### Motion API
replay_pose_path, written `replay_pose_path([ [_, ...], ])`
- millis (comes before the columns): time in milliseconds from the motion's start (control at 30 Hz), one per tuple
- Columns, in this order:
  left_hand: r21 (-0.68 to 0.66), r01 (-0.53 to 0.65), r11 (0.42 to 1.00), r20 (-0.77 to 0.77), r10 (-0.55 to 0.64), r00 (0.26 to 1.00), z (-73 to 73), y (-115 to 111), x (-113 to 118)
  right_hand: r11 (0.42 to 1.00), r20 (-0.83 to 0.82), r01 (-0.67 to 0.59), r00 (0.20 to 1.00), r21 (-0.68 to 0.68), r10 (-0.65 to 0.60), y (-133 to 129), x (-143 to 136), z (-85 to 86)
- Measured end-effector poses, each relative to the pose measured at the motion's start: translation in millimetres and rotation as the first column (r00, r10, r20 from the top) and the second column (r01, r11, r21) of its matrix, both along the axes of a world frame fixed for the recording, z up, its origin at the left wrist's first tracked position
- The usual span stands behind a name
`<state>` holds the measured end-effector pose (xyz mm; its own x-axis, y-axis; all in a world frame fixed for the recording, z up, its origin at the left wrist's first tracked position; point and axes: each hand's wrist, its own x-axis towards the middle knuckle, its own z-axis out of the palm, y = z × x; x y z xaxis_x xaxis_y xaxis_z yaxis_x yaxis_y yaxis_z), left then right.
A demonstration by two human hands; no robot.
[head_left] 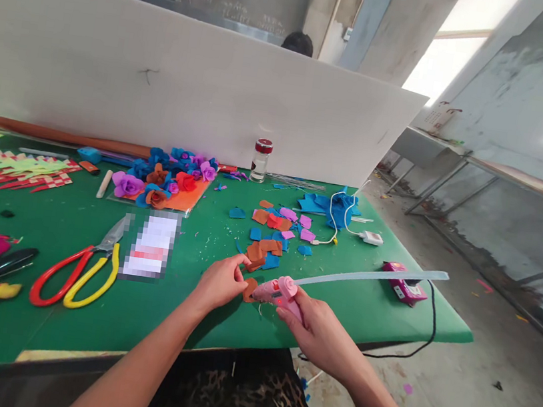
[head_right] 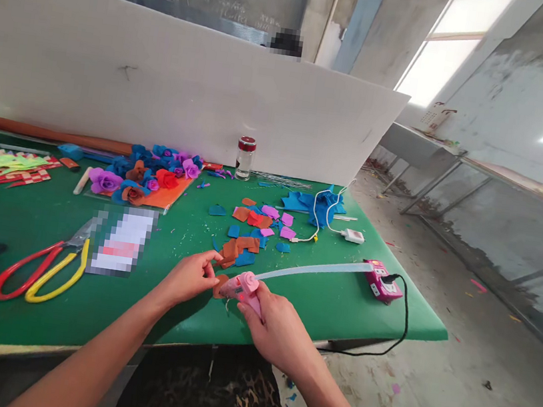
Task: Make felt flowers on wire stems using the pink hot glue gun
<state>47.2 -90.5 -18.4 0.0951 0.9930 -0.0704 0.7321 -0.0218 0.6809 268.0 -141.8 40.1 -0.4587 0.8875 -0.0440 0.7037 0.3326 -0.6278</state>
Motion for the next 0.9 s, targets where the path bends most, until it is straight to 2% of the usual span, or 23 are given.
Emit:
replay_pose_path([
  [233,0.013,0.006,1.000,0.014,-0.006,1.000,-3.8,1.4,-0.4,1.000,0.001,-0.012,1.000,-0.005,0.012,0.5,-2.7,-0.2],
  [900,0.005,-0.009,1.000,0.005,0.009,1.000,-1.3,0.4,1.3,0.999,0.030,-0.028,0.999,0.041,0.027,2.3,-6.1,-2.8],
])
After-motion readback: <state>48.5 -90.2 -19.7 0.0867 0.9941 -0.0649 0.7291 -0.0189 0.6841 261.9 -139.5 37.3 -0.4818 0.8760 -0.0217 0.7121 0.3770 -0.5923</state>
